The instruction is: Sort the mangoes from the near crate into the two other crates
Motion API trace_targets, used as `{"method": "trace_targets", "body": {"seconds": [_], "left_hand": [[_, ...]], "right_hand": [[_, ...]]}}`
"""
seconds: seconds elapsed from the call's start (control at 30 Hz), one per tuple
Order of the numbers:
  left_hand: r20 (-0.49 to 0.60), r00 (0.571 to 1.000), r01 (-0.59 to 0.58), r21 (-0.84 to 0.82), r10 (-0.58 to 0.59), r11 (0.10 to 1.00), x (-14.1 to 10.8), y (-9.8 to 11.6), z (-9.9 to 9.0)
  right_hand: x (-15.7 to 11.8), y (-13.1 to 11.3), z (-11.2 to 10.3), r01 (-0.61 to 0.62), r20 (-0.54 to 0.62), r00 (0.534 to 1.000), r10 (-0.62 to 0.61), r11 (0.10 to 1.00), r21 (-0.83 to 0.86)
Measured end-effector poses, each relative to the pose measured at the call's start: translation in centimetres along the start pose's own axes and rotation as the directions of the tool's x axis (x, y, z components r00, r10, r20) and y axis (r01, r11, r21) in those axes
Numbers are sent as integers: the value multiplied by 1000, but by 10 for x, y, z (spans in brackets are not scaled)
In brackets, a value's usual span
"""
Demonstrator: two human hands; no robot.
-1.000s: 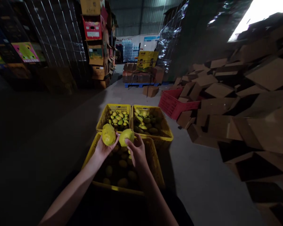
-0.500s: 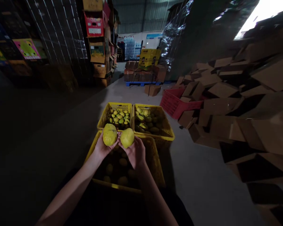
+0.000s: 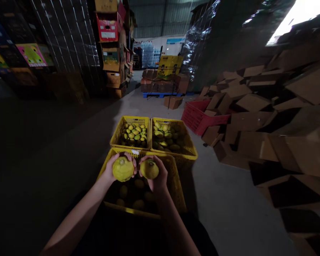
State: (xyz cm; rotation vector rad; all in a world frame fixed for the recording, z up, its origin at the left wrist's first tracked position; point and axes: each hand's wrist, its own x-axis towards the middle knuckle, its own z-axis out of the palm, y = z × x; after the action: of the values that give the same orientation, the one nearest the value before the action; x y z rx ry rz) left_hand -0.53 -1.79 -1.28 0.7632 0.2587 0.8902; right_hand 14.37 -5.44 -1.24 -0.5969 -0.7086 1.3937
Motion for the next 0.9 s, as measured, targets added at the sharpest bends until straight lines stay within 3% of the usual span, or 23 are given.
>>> {"method": "trace_targets", "body": {"seconds": [0.1, 0.2, 0.3, 0.43, 0.6, 0.73, 0.9], "left_hand": [[69, 998, -17, 56, 13, 998, -3, -1, 1], [52, 999, -15, 43, 13, 999, -1, -1, 3], [-94, 995, 13, -69, -19, 998, 6, -2, 5], [-313, 939, 42, -308, -143, 950, 14, -2, 0], [-393, 889, 5, -504, -234, 864, 18, -1, -8], [-483, 836, -51, -540, -260, 840, 21, -2, -7], [-560, 786, -110, -543, -262, 832, 25, -5, -5]], "right_hand": [[-1, -2, -1, 22, -1, 1000, -22, 999, -44], [1, -2, -1, -10, -8, 1000, 10, 1000, -22], [6, -2, -3, -100, -63, 992, 106, 991, 92], [14, -1, -10, -197, -180, 951, 251, 941, 274], [20, 4, -16, -260, -253, 902, 349, 908, 327], [23, 13, -16, -259, -330, 859, 392, 887, 381], [24, 17, -15, -278, -328, 843, 426, 868, 412]]}}
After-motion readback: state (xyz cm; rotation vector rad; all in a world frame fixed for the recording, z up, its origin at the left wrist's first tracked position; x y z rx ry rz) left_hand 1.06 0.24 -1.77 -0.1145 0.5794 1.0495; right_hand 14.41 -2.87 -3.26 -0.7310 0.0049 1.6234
